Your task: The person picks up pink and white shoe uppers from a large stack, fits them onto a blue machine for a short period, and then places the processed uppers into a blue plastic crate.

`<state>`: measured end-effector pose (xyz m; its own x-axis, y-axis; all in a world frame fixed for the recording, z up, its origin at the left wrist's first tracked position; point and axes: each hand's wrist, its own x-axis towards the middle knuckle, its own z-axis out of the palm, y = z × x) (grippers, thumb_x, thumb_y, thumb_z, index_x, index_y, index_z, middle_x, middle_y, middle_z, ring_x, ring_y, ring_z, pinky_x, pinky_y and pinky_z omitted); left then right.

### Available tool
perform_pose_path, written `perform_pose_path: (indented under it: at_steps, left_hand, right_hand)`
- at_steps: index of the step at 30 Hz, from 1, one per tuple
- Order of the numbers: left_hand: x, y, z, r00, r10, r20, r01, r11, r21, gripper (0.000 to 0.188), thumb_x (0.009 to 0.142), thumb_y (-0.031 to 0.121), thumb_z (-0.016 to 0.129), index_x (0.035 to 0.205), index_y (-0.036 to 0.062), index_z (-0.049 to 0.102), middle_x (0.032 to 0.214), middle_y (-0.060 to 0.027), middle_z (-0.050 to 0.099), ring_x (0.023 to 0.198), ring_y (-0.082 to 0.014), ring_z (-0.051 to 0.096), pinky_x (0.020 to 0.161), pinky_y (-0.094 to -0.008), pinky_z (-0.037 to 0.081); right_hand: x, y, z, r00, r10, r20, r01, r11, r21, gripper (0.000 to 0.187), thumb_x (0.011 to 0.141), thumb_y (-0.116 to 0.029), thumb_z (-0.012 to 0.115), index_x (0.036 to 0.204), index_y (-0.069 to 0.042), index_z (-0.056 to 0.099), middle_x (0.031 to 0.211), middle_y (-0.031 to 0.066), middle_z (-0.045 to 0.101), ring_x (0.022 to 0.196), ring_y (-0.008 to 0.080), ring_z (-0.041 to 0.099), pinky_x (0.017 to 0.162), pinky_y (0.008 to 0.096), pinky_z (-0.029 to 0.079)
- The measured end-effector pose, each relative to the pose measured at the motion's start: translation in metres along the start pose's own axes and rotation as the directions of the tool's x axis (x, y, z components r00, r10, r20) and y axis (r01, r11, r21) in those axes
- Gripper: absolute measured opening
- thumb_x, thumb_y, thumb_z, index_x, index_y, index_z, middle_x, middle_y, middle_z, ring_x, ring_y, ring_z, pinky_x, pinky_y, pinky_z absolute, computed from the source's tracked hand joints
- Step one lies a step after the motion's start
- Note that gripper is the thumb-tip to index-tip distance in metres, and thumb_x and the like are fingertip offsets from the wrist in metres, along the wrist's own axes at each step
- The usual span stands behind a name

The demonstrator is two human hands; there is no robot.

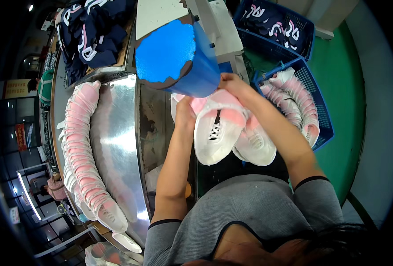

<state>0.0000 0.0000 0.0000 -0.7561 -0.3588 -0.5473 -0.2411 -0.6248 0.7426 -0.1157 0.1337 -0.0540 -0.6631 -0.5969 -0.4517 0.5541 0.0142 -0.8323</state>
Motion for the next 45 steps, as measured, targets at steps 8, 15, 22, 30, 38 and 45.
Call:
perform_pose_path:
  at_steps: [8, 15, 22, 30, 38, 45]
  left_hand:
    - [-0.015, -0.005, -0.030, 0.996, -0.028, -0.083, -0.008, 0.913, -0.407, 0.030, 0.091, 0.018, 0.049, 0.113, -0.0024, 0.054, 0.109, -0.0162, 0.061, 0.098, -0.0281, 0.062, 0.087, -0.0431, 0.051]
    - [-0.145, -0.044, -0.014, 0.836, 0.506, -0.212, -0.336, 0.777, 0.532, 0.039, 0.083, 0.013, 0.065, 0.115, -0.0063, 0.053, 0.107, -0.0115, 0.061, 0.097, -0.0211, 0.060, 0.085, -0.0319, 0.048]
    - [-0.120, -0.032, 0.015, 0.845, 0.535, 0.005, -0.460, 0.723, 0.515, 0.055, 0.076, 0.011, 0.072, 0.124, -0.0021, 0.047, 0.115, -0.0092, 0.055, 0.105, -0.0184, 0.054, 0.089, -0.0308, 0.043]
    - [-0.058, -0.006, -0.008, 0.763, 0.642, 0.072, -0.555, 0.595, 0.582, 0.056, 0.074, 0.010, 0.073, 0.122, -0.0050, 0.049, 0.115, -0.0117, 0.057, 0.105, -0.0194, 0.055, 0.090, -0.0315, 0.043]
    - [-0.033, 0.009, 0.006, 0.955, 0.292, -0.041, -0.264, 0.909, 0.324, 0.040, 0.078, 0.006, 0.066, 0.113, -0.0099, 0.054, 0.106, -0.0126, 0.061, 0.095, -0.0188, 0.061, 0.084, -0.0315, 0.048]
    - [-0.016, -0.025, 0.003, 0.966, 0.161, -0.200, -0.184, 0.978, -0.100, 0.031, 0.085, 0.010, 0.058, 0.111, -0.0062, 0.056, 0.111, -0.0138, 0.061, 0.099, -0.0246, 0.061, 0.087, -0.0375, 0.049]
  right_hand:
    - [-0.054, -0.026, -0.042, 0.989, 0.093, 0.114, -0.122, 0.952, 0.279, 0.020, 0.087, -0.022, 0.064, 0.084, -0.003, 0.059, 0.085, 0.0077, 0.063, 0.073, 0.0159, 0.061, 0.067, 0.0278, 0.051]
    - [-0.115, 0.016, -0.030, 0.992, -0.108, -0.069, 0.128, 0.862, 0.490, 0.019, 0.083, -0.016, 0.065, 0.094, -0.004, 0.055, 0.087, 0.0092, 0.061, 0.078, 0.0185, 0.062, 0.068, 0.0299, 0.053]
    - [-0.100, 0.035, 0.044, 0.858, -0.506, -0.093, 0.504, 0.862, -0.044, 0.029, 0.082, -0.022, 0.067, 0.101, -0.005, 0.051, 0.082, 0.0004, 0.051, 0.073, 0.0085, 0.047, 0.061, 0.0243, 0.040]
    - [-0.060, 0.006, 0.021, 0.978, -0.199, 0.058, 0.171, 0.934, 0.315, 0.013, 0.086, -0.013, 0.064, 0.083, -0.006, 0.053, 0.084, 0.0054, 0.061, 0.083, 0.0190, 0.066, 0.075, 0.0294, 0.056]
    - [-0.032, -0.001, 0.000, 0.979, 0.006, 0.204, -0.091, 0.907, 0.410, 0.013, 0.085, -0.004, 0.063, 0.077, -0.002, 0.053, 0.082, 0.0109, 0.061, 0.082, 0.0255, 0.068, 0.076, 0.0315, 0.057]
    - [-0.008, 0.017, 0.011, 0.999, 0.001, 0.045, -0.028, 0.793, 0.609, 0.010, 0.086, -0.005, 0.060, 0.078, -0.002, 0.055, 0.071, 0.0052, 0.055, 0.058, 0.0109, 0.053, 0.048, 0.0219, 0.041]
